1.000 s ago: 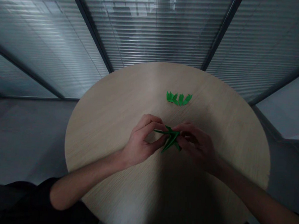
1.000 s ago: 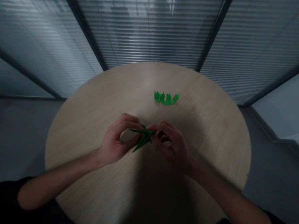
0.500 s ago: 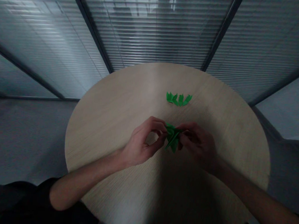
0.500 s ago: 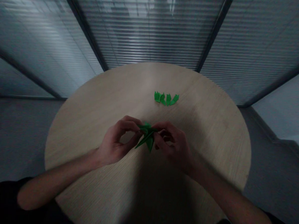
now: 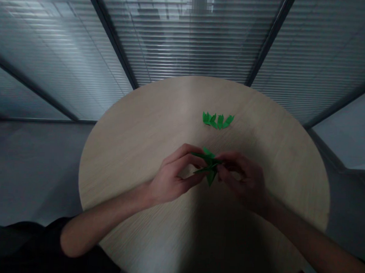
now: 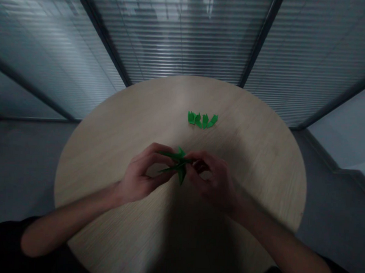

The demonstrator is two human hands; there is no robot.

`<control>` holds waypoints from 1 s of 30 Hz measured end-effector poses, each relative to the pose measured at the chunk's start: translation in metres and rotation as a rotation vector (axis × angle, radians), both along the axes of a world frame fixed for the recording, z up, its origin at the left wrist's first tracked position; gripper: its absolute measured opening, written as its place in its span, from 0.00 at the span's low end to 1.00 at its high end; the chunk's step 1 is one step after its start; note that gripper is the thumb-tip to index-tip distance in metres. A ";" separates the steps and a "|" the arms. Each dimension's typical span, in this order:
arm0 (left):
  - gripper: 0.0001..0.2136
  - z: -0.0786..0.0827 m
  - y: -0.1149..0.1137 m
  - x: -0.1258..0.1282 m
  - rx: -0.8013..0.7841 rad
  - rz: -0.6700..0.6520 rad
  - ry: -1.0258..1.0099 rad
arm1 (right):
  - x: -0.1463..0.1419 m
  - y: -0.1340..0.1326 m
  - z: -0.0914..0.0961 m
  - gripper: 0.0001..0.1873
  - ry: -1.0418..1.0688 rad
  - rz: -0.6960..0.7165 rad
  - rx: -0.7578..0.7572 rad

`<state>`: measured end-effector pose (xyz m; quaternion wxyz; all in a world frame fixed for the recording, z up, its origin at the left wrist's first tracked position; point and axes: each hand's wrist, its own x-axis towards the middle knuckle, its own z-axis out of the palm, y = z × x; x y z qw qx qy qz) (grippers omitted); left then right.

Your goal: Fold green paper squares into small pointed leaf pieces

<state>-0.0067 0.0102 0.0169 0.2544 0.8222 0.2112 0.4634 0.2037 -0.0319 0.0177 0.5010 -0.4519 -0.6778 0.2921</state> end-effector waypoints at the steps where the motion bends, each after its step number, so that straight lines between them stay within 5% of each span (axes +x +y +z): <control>1: 0.05 0.000 0.000 0.000 0.005 0.002 -0.008 | 0.000 0.000 0.001 0.04 -0.017 0.005 0.020; 30: 0.06 -0.006 -0.006 0.001 -0.156 0.110 -0.104 | 0.001 -0.001 -0.001 0.03 -0.084 0.042 0.144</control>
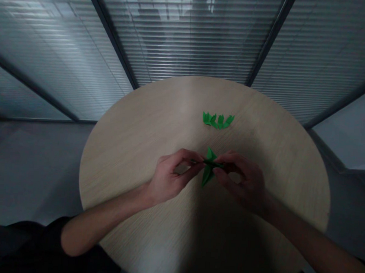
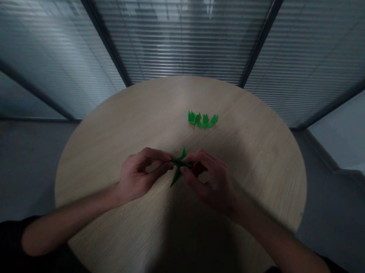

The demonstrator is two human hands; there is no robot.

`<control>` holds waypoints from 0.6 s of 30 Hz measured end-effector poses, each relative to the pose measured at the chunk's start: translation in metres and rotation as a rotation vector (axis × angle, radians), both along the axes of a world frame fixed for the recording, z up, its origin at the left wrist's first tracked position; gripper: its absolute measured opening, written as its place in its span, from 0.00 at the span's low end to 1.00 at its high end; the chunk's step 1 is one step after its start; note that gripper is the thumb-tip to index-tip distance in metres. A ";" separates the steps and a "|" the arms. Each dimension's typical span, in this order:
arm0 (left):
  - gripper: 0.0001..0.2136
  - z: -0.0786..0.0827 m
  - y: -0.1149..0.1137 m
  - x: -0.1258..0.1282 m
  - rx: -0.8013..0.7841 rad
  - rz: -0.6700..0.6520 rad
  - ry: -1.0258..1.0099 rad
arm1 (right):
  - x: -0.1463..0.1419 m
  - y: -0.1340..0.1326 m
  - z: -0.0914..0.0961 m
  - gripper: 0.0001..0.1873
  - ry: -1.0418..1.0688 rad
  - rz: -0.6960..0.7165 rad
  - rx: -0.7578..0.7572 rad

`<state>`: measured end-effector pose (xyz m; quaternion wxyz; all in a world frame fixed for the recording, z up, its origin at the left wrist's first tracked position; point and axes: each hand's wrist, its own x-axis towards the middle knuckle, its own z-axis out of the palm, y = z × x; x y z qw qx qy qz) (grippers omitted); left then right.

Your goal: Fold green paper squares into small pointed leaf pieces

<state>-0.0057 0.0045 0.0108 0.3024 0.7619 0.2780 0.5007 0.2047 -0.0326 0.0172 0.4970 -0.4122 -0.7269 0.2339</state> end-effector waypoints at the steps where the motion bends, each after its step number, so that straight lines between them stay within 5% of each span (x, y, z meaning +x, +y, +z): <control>1: 0.05 0.000 0.000 0.000 -0.001 0.002 0.004 | 0.000 0.000 0.000 0.03 0.001 -0.003 -0.002; 18: 0.05 -0.002 0.004 -0.004 0.169 0.030 0.184 | 0.004 0.002 -0.001 0.04 -0.167 -0.016 0.029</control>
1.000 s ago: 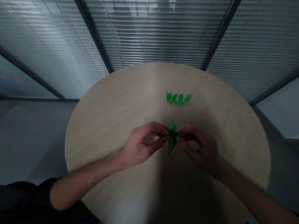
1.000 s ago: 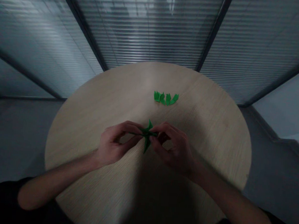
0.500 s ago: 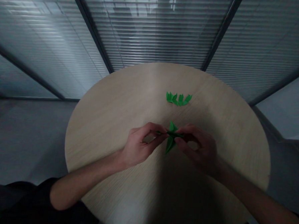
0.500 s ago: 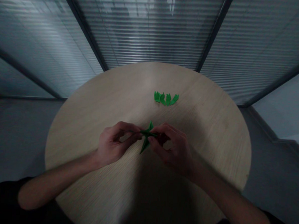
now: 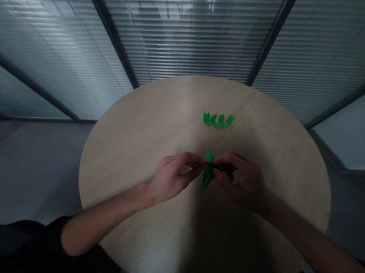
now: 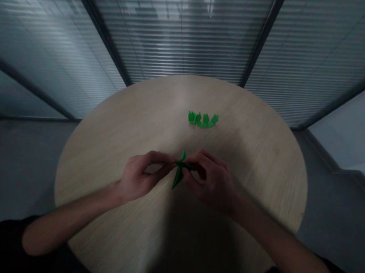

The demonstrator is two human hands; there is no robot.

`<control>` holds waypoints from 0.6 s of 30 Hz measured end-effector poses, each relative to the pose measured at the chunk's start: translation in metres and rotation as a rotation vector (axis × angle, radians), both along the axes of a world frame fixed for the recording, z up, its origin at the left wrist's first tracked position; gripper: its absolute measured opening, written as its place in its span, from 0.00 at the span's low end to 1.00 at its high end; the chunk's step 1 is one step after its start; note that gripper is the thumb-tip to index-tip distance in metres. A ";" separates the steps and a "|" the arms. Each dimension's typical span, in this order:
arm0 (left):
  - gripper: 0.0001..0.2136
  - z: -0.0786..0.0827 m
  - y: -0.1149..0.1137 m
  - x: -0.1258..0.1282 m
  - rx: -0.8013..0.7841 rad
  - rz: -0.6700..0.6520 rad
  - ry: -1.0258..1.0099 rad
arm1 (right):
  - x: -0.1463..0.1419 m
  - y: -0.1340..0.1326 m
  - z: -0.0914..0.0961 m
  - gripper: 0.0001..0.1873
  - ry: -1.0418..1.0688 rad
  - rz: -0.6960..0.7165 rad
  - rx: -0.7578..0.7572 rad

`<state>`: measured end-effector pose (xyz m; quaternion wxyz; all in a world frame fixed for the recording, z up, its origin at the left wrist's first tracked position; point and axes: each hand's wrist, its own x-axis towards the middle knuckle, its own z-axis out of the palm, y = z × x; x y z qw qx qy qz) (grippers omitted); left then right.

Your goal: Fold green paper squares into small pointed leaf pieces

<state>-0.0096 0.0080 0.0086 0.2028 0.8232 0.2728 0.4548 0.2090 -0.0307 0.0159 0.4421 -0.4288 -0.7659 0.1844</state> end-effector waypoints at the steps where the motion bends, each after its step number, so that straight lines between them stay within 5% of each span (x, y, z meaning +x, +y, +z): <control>1: 0.05 0.000 0.000 0.000 0.002 -0.002 0.006 | 0.000 0.000 0.000 0.04 -0.021 0.001 0.003; 18: 0.03 -0.001 -0.001 -0.003 0.005 -0.052 0.113 | 0.000 -0.004 0.003 0.02 -0.307 -0.027 0.087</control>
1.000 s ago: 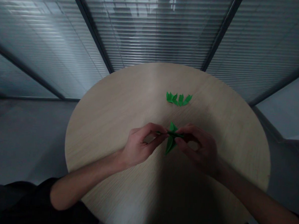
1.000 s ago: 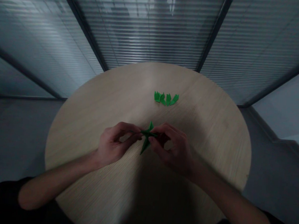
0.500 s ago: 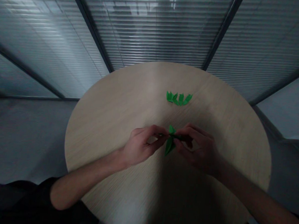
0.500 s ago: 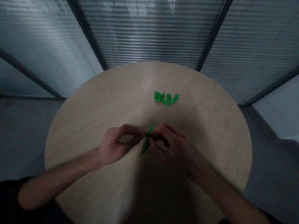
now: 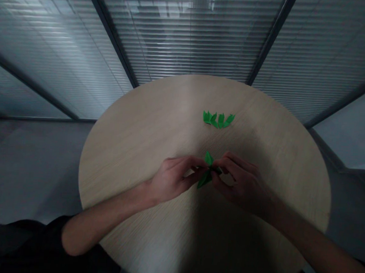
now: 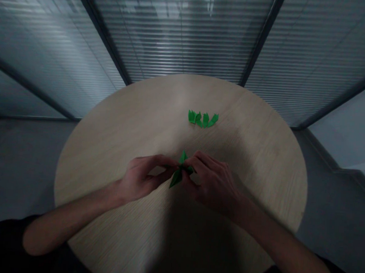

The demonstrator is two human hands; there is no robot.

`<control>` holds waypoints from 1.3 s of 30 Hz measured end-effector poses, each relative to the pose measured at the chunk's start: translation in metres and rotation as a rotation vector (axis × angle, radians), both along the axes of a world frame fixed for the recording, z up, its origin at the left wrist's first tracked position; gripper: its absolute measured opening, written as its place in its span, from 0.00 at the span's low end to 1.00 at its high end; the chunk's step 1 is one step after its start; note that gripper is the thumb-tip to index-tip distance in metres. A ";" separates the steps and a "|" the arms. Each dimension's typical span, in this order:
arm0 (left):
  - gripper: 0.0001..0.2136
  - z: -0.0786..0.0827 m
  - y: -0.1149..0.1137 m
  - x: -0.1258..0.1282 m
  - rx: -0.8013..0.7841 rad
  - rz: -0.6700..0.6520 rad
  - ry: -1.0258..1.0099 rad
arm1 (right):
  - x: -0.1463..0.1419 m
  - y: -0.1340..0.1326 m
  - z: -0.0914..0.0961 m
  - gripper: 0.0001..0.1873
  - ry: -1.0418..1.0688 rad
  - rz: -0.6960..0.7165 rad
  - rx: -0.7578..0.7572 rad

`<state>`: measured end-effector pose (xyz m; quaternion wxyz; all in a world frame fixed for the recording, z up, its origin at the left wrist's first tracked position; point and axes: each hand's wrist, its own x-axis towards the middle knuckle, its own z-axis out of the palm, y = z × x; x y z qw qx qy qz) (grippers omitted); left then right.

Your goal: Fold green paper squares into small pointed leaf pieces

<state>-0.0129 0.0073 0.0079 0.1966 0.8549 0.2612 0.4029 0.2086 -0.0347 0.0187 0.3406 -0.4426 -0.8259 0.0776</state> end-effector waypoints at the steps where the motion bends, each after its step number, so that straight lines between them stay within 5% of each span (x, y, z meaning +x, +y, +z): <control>1: 0.03 0.000 0.000 0.000 -0.002 -0.001 0.005 | 0.000 0.000 -0.001 0.02 -0.009 -0.002 -0.001; 21: 0.03 -0.001 0.001 0.002 -0.034 0.017 -0.010 | 0.005 0.002 -0.005 0.04 0.017 0.045 -0.142; 39: 0.03 -0.002 0.002 0.003 -0.072 0.027 -0.033 | 0.007 0.005 -0.003 0.06 0.018 0.038 -0.084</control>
